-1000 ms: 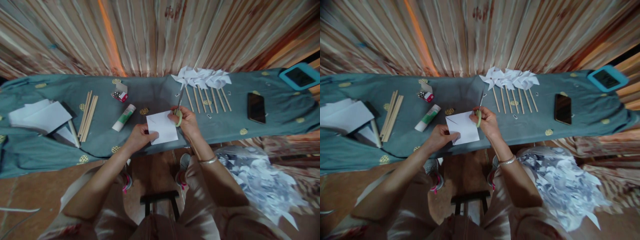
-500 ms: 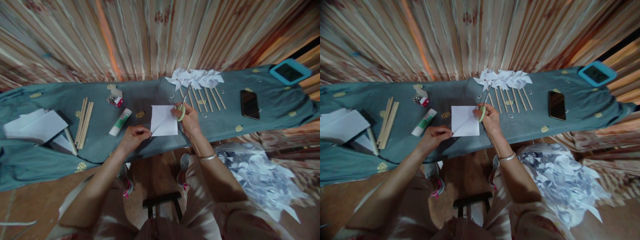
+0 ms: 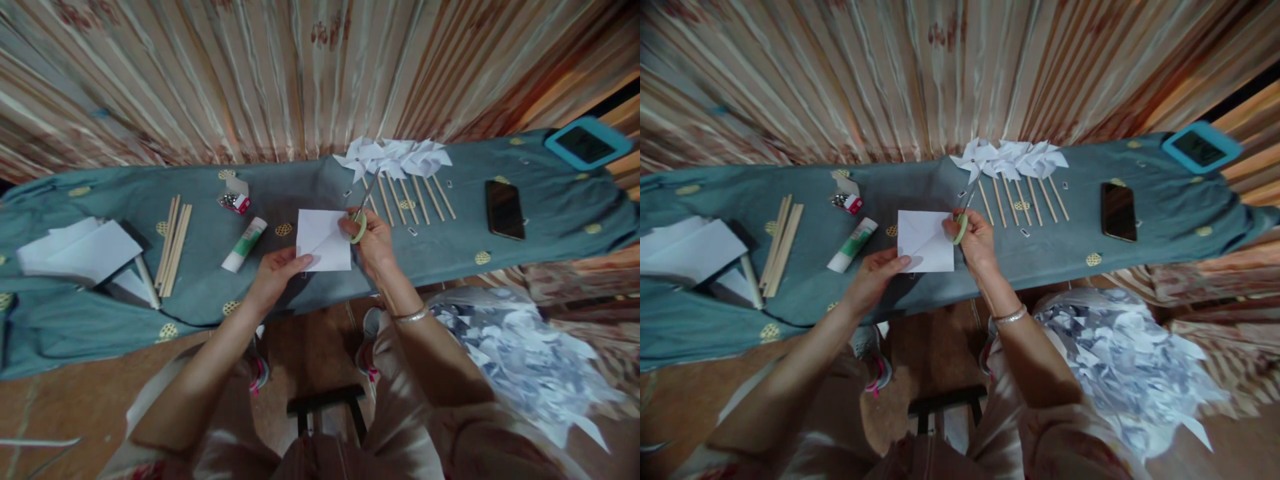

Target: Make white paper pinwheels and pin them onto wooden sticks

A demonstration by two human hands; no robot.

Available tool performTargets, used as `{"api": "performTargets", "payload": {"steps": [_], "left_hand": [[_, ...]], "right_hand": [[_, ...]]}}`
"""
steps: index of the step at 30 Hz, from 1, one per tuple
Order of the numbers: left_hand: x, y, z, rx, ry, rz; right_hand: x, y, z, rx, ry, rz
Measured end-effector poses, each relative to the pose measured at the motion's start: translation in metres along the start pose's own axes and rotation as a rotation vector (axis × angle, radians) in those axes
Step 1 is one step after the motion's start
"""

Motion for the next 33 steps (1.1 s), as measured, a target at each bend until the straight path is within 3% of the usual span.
{"api": "performTargets", "payload": {"steps": [3, 7, 13, 16, 20, 33], "left_hand": [[-0.002, -0.001, -0.008, 0.026, -0.020, 0.102], [0.011, -0.008, -0.009, 0.001, 0.030, 0.223], [0.044, -0.014, 0.005, 0.008, 0.223, 0.379], [0.053, -0.012, 0.008, 0.010, 0.257, 0.421], [0.054, -0.010, 0.009, 0.025, 0.269, 0.420], [0.050, -0.009, 0.005, 0.001, 0.184, 0.387]], "right_hand": [[-0.005, 0.004, 0.004, -0.015, -0.008, -0.017], [-0.005, 0.010, 0.004, -0.052, 0.066, -0.130], [-0.003, 0.032, -0.001, -0.331, 0.327, -0.579], [0.000, 0.041, 0.000, -0.493, 0.359, -0.704], [0.002, 0.046, 0.004, -0.611, 0.353, -0.756], [-0.004, 0.049, 0.002, -0.618, 0.404, -0.763]]}}
Point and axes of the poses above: each hand's wrist, its own y-axis away from the middle knuckle, its own x-axis out of the back of the hand, z = x × y, the point moved 3 cm from there along -y, towards the middle knuckle, and after that the axes turned 15 degrees about -y, right-handed, at the moved point
